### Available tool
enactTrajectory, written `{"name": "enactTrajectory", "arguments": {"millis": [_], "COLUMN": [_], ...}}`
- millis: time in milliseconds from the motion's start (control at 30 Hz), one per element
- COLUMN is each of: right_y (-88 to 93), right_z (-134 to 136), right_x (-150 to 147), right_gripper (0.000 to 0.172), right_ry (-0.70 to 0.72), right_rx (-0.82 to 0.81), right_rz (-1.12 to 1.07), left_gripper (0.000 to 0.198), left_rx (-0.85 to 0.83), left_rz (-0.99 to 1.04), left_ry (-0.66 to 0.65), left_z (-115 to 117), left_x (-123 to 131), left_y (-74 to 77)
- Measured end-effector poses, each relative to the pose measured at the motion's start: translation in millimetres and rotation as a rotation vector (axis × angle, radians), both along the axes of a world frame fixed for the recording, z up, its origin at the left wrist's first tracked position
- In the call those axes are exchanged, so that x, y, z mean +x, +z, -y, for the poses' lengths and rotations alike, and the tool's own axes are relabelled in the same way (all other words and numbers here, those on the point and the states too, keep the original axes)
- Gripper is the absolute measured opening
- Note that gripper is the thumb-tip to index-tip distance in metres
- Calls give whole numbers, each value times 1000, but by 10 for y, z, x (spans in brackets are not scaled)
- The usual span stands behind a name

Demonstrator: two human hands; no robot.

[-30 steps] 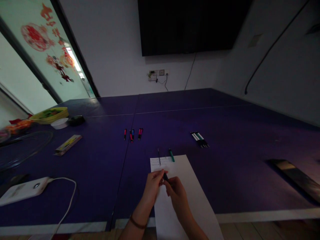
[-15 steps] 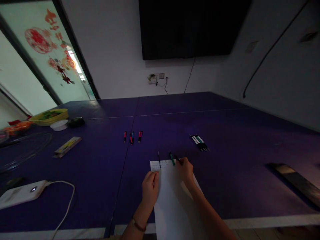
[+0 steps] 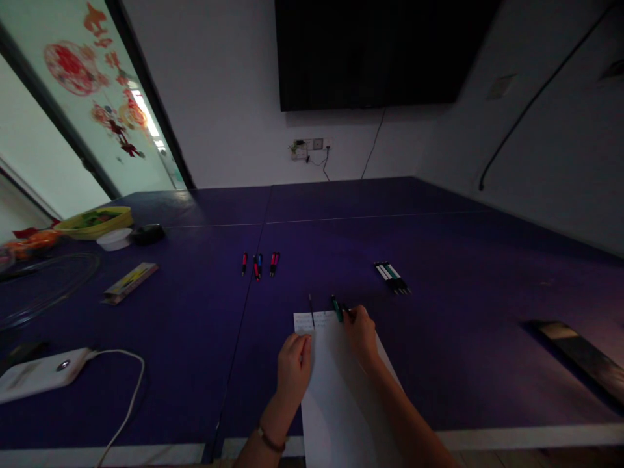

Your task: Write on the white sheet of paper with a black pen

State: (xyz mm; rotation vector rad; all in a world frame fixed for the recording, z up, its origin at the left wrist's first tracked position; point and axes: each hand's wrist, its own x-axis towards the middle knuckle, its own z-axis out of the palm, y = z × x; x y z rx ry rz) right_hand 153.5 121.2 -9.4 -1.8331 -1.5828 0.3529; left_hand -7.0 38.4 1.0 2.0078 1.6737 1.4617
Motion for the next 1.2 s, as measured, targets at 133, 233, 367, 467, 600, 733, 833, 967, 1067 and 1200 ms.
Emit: {"name": "enactTrajectory", "arguments": {"millis": [133, 233, 367, 467, 600, 733, 833, 967, 1067, 1200], "right_y": [13, 26, -7, -52, -112, -143, -126, -76, -50, -45], "right_z": [-44, -91, -112, -105, -110, -143, -153, -128, -119, -146], "right_x": [50, 81, 78, 59, 73, 167, 228, 232, 221, 228], "right_gripper": [20, 21, 21, 21, 20, 21, 23, 30, 34, 35], "right_ry": [-11, -28, -4, 21, 8, -42, -19, 6, 30, 80], "right_rx": [60, 38, -14, -2, 100, 168, 169, 106, 44, 61], "right_rz": [46, 168, 247, 216, -31, -268, -354, -507, -415, -214], "left_gripper": [28, 28, 28, 27, 28, 28, 29, 29, 29, 28], "left_rx": [-23, -36, -47, -54, -45, -38, -47, -34, -35, -45], "left_rz": [-4, 3, 8, 4, -11, -14, -20, -22, -21, -6], "left_ry": [6, 2, -1, -3, -3, 0, 11, 15, 5, -1], "left_z": [1, 4, 6, 5, 3, 8, 15, 20, 19, 20], "left_x": [-5, -5, -7, -10, -13, -14, -11, -8, -11, -15], "left_y": [-7, -9, -20, -29, -34, -26, -9, 4, -4, -12]}}
